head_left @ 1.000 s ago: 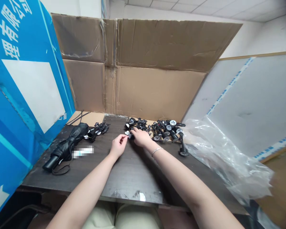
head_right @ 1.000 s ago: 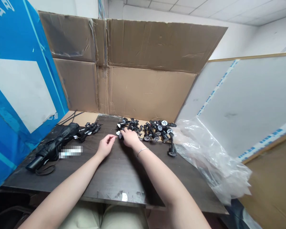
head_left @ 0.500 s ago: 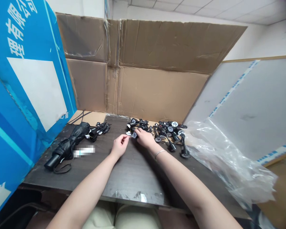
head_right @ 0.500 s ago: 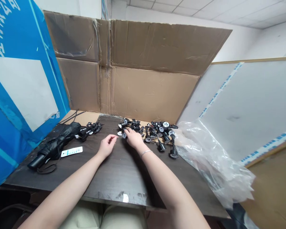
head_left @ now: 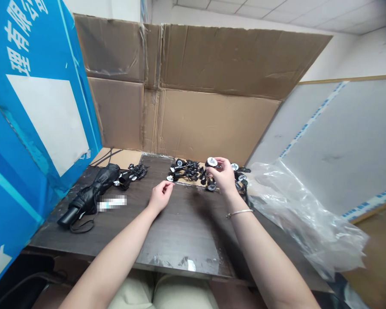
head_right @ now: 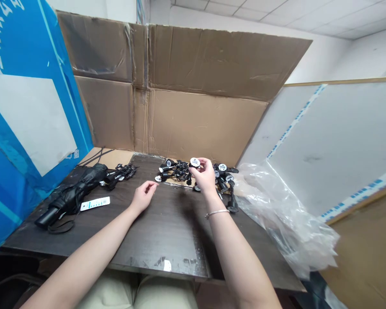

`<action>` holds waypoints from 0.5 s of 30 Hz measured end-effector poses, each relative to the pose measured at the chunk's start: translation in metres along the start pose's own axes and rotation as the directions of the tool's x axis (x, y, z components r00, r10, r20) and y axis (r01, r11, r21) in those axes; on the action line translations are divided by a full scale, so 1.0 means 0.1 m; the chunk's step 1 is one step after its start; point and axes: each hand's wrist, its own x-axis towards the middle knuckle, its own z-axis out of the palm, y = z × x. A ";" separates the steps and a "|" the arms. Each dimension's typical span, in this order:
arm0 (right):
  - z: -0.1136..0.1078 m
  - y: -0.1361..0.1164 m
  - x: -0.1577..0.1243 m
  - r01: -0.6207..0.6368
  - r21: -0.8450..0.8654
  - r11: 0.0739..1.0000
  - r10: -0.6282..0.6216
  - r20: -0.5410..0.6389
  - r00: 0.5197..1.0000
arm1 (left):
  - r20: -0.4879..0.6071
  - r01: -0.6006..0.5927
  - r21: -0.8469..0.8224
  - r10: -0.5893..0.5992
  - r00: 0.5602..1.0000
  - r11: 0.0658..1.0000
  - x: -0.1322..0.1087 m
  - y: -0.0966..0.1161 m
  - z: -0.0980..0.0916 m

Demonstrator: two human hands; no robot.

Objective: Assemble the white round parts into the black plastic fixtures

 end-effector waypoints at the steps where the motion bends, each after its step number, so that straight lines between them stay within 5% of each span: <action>1: 0.00 -0.03 -0.02 -0.004 0.078 0.997 0.005 -0.006 1.000 | -0.003 0.004 -0.009 -0.004 1.000 1.000 0.00 0.00 0.00; 8: 0.38 -0.20 -0.47 0.119 0.246 0.962 -0.180 0.244 0.953 | -0.043 -0.023 -0.057 0.021 0.999 0.998 -0.02 0.01 -0.01; 15: 0.71 -0.05 -0.89 0.362 0.226 0.904 -0.405 0.191 0.894 | 0.015 -0.173 -0.051 0.174 0.985 0.984 -0.11 0.07 0.00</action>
